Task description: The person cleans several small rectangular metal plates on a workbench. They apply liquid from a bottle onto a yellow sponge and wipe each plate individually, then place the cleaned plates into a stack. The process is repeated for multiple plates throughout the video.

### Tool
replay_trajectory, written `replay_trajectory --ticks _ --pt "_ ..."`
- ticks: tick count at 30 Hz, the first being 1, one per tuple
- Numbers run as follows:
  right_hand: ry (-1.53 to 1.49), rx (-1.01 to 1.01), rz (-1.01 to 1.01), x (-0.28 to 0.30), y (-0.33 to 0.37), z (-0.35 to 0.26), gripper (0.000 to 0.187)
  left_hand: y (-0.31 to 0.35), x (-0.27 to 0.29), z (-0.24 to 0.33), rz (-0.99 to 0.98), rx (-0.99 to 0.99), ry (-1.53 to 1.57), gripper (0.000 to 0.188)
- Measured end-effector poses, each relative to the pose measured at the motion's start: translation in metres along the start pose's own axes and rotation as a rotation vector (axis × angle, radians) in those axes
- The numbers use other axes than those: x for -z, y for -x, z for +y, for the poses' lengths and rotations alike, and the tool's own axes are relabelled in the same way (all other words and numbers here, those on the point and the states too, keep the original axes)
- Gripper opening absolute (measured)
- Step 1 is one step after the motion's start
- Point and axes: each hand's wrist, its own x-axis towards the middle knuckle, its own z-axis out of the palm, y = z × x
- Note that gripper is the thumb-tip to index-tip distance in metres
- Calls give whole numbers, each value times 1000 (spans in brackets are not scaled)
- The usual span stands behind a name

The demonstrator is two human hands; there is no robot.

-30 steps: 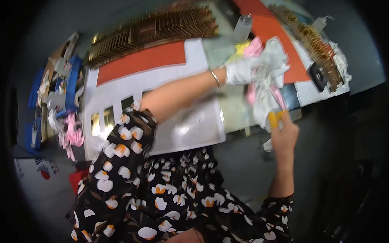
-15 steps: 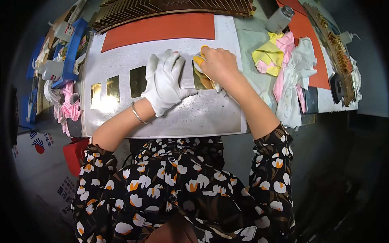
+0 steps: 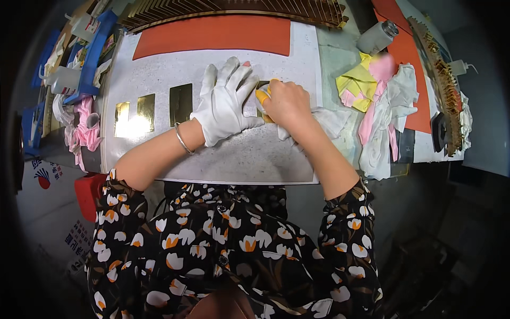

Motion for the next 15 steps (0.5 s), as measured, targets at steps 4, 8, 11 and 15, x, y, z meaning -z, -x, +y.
replay_trajectory --ticks 4,8,11,15 --pt "12 8 23 -4 12 -1 35 -2 -3 -3 -62 -37 -46 85" --pt "20 -14 31 -6 26 -1 34 -6 -1 -4 -136 -83 -94 93" --pt "14 -12 33 -8 35 0 35 -9 5 -4 -182 -99 -68 99" --pt "13 -12 52 -9 42 -1 38 -5 6 -14 -112 -116 -16 99"
